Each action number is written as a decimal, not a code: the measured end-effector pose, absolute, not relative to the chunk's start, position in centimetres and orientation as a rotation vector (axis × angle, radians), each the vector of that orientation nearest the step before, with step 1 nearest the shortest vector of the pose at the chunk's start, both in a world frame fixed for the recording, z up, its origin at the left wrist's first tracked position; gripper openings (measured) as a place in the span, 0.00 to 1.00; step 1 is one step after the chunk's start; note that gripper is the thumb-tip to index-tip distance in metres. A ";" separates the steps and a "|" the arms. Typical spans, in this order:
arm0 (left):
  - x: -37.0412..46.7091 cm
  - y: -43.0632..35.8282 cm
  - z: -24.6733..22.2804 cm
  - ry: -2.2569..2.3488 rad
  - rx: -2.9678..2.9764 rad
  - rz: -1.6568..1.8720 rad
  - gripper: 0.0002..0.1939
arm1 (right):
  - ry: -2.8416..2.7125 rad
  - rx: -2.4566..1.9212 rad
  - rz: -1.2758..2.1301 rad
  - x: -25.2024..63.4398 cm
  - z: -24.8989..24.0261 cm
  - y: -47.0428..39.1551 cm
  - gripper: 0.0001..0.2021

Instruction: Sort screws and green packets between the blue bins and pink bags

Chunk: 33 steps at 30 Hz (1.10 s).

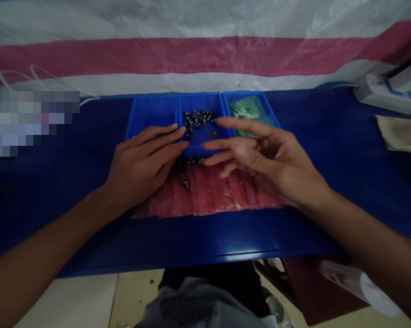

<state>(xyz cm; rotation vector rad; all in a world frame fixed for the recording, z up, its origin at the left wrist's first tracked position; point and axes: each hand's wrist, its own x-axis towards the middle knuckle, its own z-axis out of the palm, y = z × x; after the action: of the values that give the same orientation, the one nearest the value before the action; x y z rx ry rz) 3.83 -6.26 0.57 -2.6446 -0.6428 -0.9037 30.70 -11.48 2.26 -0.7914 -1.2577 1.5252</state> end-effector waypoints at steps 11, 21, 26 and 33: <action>3.8 -6.3 0.2 -0.713 -2.668 -0.923 0.14 | -2.521 -1.026 -0.155 31.5 0.5 -12.2 0.11; 3.6 -6.2 0.3 -0.690 -2.693 -0.928 0.15 | -2.567 -0.963 -0.190 31.1 0.4 -12.1 0.12; 3.8 -6.4 0.3 -0.713 -2.672 -0.909 0.13 | -2.357 -0.871 0.185 31.4 0.8 -11.9 0.12; 3.7 -6.3 0.5 -0.647 -2.653 -0.882 0.14 | -1.734 -0.839 1.090 31.2 2.4 -12.2 0.06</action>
<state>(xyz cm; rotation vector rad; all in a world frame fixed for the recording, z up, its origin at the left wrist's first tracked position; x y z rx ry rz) 3.71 -6.26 0.52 -2.6533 -0.6469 -0.8825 31.17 -12.23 2.40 -0.8385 -1.7338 1.0903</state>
